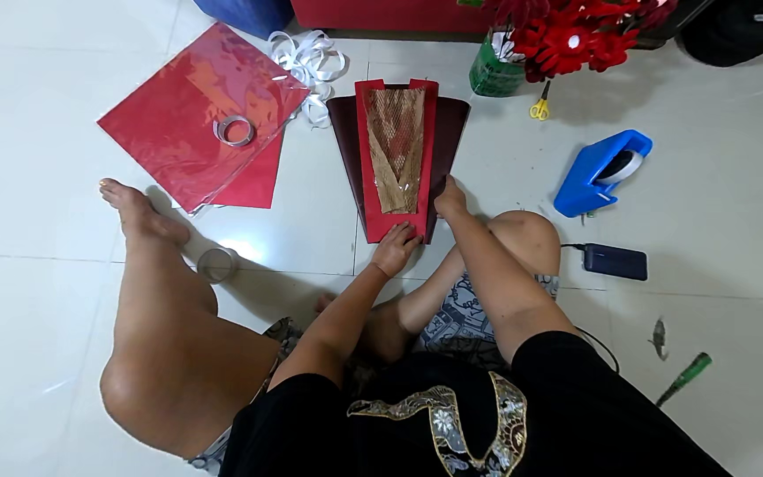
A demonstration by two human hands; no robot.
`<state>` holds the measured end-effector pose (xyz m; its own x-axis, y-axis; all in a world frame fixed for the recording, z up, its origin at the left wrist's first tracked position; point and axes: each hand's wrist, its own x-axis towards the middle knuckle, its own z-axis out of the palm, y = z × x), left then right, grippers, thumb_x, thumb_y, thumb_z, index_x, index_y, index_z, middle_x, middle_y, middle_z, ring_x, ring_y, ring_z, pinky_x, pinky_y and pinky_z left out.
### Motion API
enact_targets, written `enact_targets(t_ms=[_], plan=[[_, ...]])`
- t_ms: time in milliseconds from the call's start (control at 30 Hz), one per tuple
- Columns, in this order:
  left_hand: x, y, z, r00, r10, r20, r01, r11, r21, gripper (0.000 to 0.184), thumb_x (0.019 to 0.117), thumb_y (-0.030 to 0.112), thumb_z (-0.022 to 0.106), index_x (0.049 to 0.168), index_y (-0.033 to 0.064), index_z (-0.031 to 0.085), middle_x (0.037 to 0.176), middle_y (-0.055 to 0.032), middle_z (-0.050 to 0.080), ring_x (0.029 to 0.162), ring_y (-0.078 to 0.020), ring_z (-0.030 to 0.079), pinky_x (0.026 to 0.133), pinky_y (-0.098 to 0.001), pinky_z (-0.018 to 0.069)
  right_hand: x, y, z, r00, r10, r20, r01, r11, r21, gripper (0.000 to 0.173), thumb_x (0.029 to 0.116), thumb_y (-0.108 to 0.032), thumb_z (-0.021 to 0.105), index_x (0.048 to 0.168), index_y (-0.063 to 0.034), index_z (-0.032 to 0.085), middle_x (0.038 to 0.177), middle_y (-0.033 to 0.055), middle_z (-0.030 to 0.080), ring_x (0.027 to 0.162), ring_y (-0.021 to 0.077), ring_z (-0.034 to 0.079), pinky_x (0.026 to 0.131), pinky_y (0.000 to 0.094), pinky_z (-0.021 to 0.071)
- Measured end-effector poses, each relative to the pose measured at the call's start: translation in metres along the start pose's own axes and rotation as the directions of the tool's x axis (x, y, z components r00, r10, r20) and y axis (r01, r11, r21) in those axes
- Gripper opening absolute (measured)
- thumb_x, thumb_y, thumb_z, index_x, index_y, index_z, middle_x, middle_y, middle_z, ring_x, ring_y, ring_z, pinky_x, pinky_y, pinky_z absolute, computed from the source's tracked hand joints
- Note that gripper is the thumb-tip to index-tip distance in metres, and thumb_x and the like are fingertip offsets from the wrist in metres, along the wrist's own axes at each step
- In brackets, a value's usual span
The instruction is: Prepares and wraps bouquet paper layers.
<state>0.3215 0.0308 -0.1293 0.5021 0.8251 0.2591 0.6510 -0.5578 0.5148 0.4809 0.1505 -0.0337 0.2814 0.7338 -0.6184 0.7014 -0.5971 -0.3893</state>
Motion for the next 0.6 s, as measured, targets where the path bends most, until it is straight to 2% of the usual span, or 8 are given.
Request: enact_targets(t_ms=[200, 467, 600], plan=[[0.0000, 0.0015, -0.0027, 0.999, -0.016, 0.033, 0.017, 1.000, -0.011, 0.032, 0.1028, 0.005, 0.051, 0.125, 0.0067, 0.073, 0.135, -0.0220, 0.066, 0.133, -0.0415, 0.058, 0.114, -0.0539, 0.0439, 0.0005, 0.0017, 0.0012, 1.000, -0.015, -0.004, 0.015, 1.000, 0.010, 0.080, 0.0981, -0.001, 0.054, 0.166, -0.0167, 0.015, 0.134, 0.0295, 0.061, 0.113, 0.0433, 0.068, 0.092, 0.0581, 0.0576], [-0.0005, 0.0011, -0.0010, 1.000, 0.007, 0.001, -0.007, 1.000, 0.000, 0.031, 0.1019, 0.004, 0.052, 0.122, 0.0069, 0.074, 0.133, -0.0223, 0.067, 0.130, -0.0425, 0.060, 0.112, -0.0542, 0.0456, 0.0003, 0.0015, 0.0021, 1.000, -0.001, 0.000, 0.001, 1.000, 0.027, 0.085, 0.0951, 0.003, 0.055, 0.166, -0.0172, 0.014, 0.132, 0.0293, 0.062, 0.109, 0.0426, 0.070, 0.089, 0.0566, 0.0588], [-0.0011, 0.0010, -0.0014, 1.000, 0.001, 0.018, -0.001, 1.000, 0.016, 0.031, 0.1016, 0.004, 0.051, 0.123, 0.0078, 0.075, 0.134, -0.0217, 0.066, 0.132, -0.0414, 0.059, 0.113, -0.0534, 0.0450, -0.0004, 0.0011, 0.0026, 1.000, 0.010, 0.003, -0.010, 0.999, 0.043, 0.082, 0.0971, 0.001, 0.054, 0.166, -0.0181, 0.014, 0.132, 0.0286, 0.062, 0.108, 0.0422, 0.070, 0.089, 0.0567, 0.0590]])
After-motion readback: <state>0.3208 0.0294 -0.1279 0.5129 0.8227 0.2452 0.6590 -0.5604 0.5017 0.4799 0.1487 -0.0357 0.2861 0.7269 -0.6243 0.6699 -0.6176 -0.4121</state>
